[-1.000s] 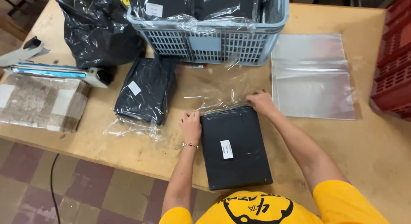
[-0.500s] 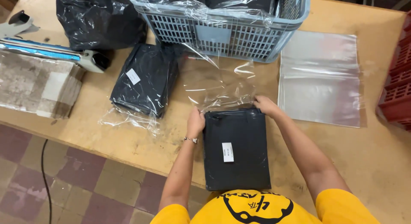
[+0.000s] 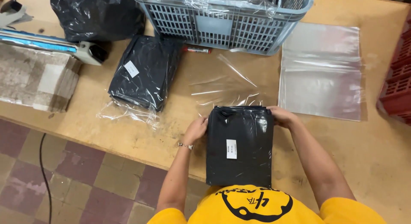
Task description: The person places black rectangular items into clear plastic bags, seals them, and stacks them on the table. They repeatedly retrieve items from a red basket, package them, and place the finished packages into a grey basket.
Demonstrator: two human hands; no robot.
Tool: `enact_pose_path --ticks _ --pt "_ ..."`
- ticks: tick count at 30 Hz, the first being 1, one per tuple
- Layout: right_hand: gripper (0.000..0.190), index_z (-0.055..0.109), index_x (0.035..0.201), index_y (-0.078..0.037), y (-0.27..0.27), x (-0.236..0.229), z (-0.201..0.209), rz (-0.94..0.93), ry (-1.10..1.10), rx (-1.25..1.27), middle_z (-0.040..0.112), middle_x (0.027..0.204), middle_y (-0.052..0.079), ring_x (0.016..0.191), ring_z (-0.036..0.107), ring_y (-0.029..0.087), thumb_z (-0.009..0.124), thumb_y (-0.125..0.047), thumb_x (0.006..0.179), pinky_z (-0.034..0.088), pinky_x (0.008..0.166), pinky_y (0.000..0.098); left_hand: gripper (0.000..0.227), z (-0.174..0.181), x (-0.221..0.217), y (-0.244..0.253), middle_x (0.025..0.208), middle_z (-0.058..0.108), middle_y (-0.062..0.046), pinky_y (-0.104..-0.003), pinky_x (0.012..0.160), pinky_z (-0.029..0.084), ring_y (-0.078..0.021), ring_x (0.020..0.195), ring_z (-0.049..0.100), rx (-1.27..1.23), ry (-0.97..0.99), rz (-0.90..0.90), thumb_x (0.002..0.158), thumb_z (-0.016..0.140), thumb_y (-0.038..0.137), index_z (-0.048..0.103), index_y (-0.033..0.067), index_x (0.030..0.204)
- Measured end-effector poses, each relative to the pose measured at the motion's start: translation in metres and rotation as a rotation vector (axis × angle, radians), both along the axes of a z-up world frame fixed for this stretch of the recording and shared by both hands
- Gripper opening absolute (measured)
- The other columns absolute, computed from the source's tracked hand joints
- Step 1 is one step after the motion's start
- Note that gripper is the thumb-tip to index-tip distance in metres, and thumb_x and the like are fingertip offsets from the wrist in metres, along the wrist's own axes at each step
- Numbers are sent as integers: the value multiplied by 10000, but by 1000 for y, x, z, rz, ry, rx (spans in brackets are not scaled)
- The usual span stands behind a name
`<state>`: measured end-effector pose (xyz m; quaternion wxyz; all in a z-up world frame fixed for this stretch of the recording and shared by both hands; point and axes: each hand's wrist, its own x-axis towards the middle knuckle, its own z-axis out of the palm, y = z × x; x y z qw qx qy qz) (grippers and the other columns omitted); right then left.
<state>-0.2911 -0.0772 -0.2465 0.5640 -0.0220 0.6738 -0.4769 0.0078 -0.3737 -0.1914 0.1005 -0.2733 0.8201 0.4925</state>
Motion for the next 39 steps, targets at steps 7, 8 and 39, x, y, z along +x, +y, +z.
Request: enact_pose_path --ticks 7,8,39 --pt "183 768 990 -126 7 52 -11 -599 273 -211 582 735 72 598 573 165 778 -290 909 500 525 283 311 25 -2 21 866 659 -205 -525 816 558 -439 921 685 -360 251 219 1023 562 339 730 87 951" --pt "169 723 893 -132 1 64 16 -656 170 -271 554 697 33 617 579 140 728 -300 904 489 535 240 263 25 -5 22 825 652 -199 -503 783 558 -424 894 687 -328 353 277 1020 581 302 730 101 937" --pt "400 452 792 -87 -6 101 49 -457 1197 89 457 784 157 802 580 422 635 -305 1073 458 777 508 225 8 14 32 740 493 23 -309 533 538 -190 581 634 -1235 574 -84 913 653 347 490 225 815"
